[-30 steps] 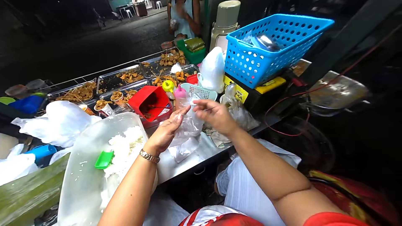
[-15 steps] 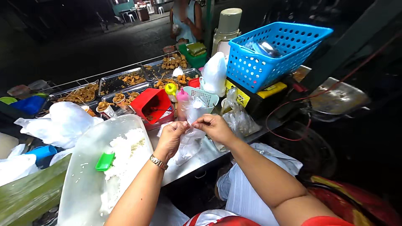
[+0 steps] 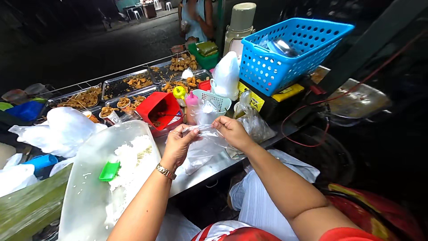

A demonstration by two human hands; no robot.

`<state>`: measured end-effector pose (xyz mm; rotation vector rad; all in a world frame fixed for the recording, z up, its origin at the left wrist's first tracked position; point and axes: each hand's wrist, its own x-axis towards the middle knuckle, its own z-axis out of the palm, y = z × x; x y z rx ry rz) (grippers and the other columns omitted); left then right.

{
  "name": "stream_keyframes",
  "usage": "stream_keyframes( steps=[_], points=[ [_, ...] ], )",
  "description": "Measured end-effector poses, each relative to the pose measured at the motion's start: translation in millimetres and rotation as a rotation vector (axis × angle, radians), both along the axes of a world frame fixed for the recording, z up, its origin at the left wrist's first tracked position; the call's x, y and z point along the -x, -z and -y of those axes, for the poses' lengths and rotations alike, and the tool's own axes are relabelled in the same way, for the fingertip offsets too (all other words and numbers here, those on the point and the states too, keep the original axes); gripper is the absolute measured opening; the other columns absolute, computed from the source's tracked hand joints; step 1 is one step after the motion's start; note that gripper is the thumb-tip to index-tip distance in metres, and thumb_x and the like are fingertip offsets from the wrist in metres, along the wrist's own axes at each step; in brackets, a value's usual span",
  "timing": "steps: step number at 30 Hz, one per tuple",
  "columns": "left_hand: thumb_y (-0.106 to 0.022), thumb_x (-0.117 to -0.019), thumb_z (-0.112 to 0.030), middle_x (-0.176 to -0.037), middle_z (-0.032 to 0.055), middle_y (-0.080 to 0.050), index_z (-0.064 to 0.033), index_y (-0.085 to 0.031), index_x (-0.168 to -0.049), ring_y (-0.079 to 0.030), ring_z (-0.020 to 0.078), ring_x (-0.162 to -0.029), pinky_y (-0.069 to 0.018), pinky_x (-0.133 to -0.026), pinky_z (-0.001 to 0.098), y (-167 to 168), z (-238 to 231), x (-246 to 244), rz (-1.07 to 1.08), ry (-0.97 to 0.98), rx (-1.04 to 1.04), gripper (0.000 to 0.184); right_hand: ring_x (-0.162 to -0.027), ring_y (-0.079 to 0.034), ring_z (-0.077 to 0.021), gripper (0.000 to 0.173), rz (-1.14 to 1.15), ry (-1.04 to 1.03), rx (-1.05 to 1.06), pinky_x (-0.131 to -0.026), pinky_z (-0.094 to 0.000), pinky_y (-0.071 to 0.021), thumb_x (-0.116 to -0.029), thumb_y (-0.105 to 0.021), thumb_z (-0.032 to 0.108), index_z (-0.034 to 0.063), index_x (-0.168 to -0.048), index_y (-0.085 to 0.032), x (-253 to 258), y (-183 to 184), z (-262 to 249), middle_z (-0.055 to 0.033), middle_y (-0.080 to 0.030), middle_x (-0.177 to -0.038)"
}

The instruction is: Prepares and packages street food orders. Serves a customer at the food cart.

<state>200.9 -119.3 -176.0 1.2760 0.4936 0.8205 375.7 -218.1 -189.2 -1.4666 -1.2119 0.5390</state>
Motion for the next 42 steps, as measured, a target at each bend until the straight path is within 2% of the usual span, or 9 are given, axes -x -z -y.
stream_keyframes(
  steps=[12, 15, 19, 24, 29, 31, 35, 39, 42],
  points=[
    [-0.064, -0.0899, 0.005, -0.074, -0.0043, -0.067, -0.0149, -0.060, -0.069, -0.065, 0.0054, -0.073, -0.0565, -0.075, 0.0252, 9, -2, 1, 0.035, 0.112, -0.076, 0.029, -0.072, -0.058, 0.0002, 0.014, -0.103, -0.020, -0.113, -0.071, -0.0192, -0.0510, -0.1011, -0.062, 0.009, 0.0006, -0.094, -0.070, 11, 10, -6, 0.0015, -0.065, -0.080],
    [-0.065, -0.0876, 0.012, -0.083, -0.0004, -0.072, -0.0092, -0.062, -0.090, -0.070, 0.0094, -0.079, -0.0599, -0.080, 0.0288, 5, -4, 4, 0.034, 0.078, -0.075, 0.021, -0.071, -0.056, 0.0015, 0.015, -0.152, -0.078, -0.118, -0.070, -0.0183, -0.0490, -0.1023, -0.060, 0.011, 0.0019, -0.094, -0.068, 8, 10, -5, 0.0040, -0.062, -0.078],
    [-0.065, -0.0850, 0.018, -0.082, 0.0019, -0.073, -0.0067, -0.060, -0.100, -0.070, 0.0103, -0.072, -0.0602, -0.072, 0.0267, 5, -5, 1, 0.036, -0.018, -0.049, 0.029, -0.069, -0.058, 0.0028, 0.010, -0.142, -0.101, -0.127, -0.068, -0.0167, -0.0498, -0.0880, -0.078, 0.009, 0.0040, -0.085, -0.070, 5, 9, -2, 0.0052, -0.065, -0.076],
    [-0.065, -0.0924, 0.009, -0.087, 0.0033, -0.072, -0.0014, -0.061, -0.118, -0.068, 0.0078, -0.072, -0.0582, -0.067, 0.0228, 0, -4, 1, -0.097, -0.044, -0.003, 0.028, -0.061, -0.057, 0.0017, 0.007, -0.157, -0.041, -0.123, -0.061, -0.0158, -0.0505, -0.0954, -0.069, 0.006, 0.0008, -0.091, -0.070, 6, 7, -1, 0.0037, -0.064, -0.071],
    [-0.061, -0.0988, 0.001, -0.074, -0.0004, -0.067, -0.0032, -0.068, -0.088, -0.060, 0.0037, -0.061, -0.0510, -0.058, 0.0185, -3, 2, -2, -0.178, -0.063, -0.027, 0.013, -0.070, -0.059, 0.0009, 0.009, -0.174, 0.013, -0.184, -0.070, -0.0182, -0.0526, -0.0977, -0.066, 0.007, 0.0016, -0.092, -0.071, 7, 10, -4, 0.0027, -0.066, -0.079],
    [-0.063, -0.0969, 0.003, -0.077, 0.0003, -0.069, -0.0023, -0.069, -0.090, -0.064, 0.0058, -0.066, -0.0556, -0.064, 0.0213, -1, 0, -2, -0.160, -0.072, -0.053, 0.011, -0.074, -0.059, 0.0010, 0.016, -0.175, -0.009, -0.173, -0.074, -0.0198, -0.0517, -0.1010, -0.062, 0.012, 0.0027, -0.090, -0.070, 5, 11, -4, 0.0036, -0.065, -0.081],
    [-0.069, -0.0895, 0.009, -0.081, 0.0026, -0.073, -0.0012, -0.073, -0.088, -0.069, 0.0092, -0.074, -0.0591, -0.073, 0.0256, 2, -3, 0, -0.137, -0.057, -0.064, 0.011, -0.065, -0.057, 0.0028, 0.012, -0.146, -0.064, -0.115, -0.065, -0.0165, -0.0495, -0.0883, -0.079, 0.010, 0.0029, -0.084, -0.070, 6, 9, -2, 0.0049, -0.064, -0.072],
    [-0.063, -0.0959, 0.005, -0.083, 0.0027, -0.072, -0.0001, -0.072, -0.093, -0.068, 0.0085, -0.074, -0.0587, -0.074, 0.0254, 3, -2, -2, -0.145, -0.048, -0.063, 0.010, -0.069, -0.059, 0.0027, 0.008, -0.086, -0.042, -0.109, -0.068, -0.0169, -0.0506, -0.0924, -0.073, 0.008, 0.0011, -0.088, -0.073, 7, 9, -2, 0.0026, -0.067, -0.076],
    [-0.062, -0.0978, 0.002, -0.083, 0.0020, -0.071, -0.0003, -0.073, -0.095, -0.060, 0.0036, -0.062, -0.0524, -0.059, 0.0189, 3, -1, -2, -0.153, -0.064, -0.095, 0.011, -0.070, -0.059, 0.0017, 0.007, -0.093, -0.028, -0.129, -0.069, -0.0174, -0.0513, -0.0917, -0.074, 0.008, 0.0015, -0.089, -0.073, 6, 10, -4, 0.0024, -0.067, -0.078]
  ],
)
